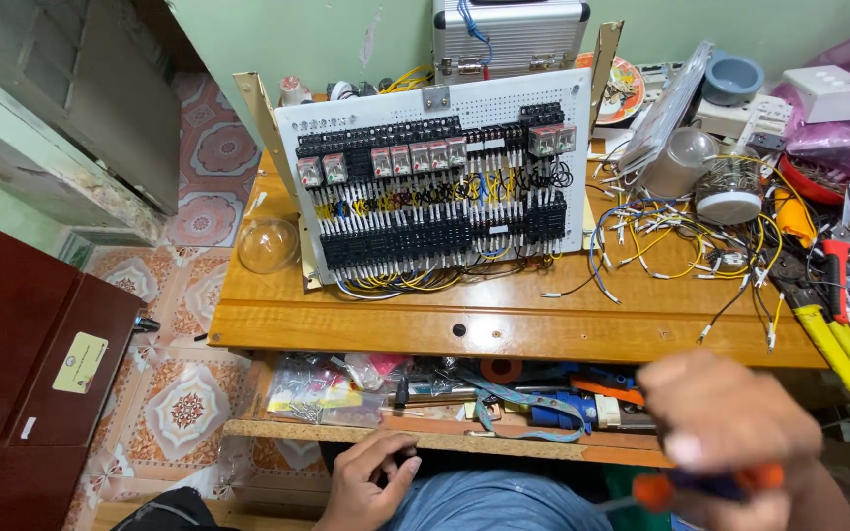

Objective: Wiring an electrical control panel by inserting wires into terminals and tightening them with a screwdriver.

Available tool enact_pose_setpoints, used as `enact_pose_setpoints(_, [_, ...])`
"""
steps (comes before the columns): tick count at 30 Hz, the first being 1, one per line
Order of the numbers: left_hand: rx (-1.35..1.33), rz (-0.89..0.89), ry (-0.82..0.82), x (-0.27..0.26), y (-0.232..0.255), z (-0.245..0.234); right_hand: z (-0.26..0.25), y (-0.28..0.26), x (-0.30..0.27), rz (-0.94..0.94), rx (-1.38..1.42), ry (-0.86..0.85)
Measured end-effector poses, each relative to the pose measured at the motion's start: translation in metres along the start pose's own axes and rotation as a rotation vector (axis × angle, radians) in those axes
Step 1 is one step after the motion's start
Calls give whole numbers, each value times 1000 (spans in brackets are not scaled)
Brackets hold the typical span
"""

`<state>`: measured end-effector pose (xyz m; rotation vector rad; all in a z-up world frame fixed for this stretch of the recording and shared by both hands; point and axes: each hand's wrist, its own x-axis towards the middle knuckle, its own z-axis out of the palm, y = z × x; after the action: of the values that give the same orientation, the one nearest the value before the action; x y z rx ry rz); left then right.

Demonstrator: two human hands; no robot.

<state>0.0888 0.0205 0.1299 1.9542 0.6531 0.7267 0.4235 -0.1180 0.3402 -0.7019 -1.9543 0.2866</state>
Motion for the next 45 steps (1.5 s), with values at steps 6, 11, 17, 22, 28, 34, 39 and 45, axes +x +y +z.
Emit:
enact_pose_setpoints(6, [-13, 173, 58, 8, 18, 1, -5, 79, -24, 260, 250, 493])
enact_pose_setpoints(11, [76, 130, 12, 3, 3, 3, -10, 134, -61, 493, 401, 748])
enact_pose_setpoints(17, [116, 74, -30, 5, 5, 4, -18, 150, -76, 513, 555, 817])
enact_pose_setpoints(22, [159, 75, -14, 3, 0, 4, -20, 153, -79, 500, 604, 804])
enact_pose_setpoints(28, [152, 126, 37, 6, -3, 4, -16, 159, -84, 532, 633, 806])
enact_pose_setpoints(34, [122, 12, -22, 10, 7, -2, -15, 159, -88, 567, 662, 818])
enact_pose_setpoints(39, [116, -140, -92, 12, 13, -6, -13, 158, -92, 587, 675, 811])
enact_pose_setpoints(45, [113, -107, -78, 10, 2, -4, -12, 153, -89, 569, 669, 781])
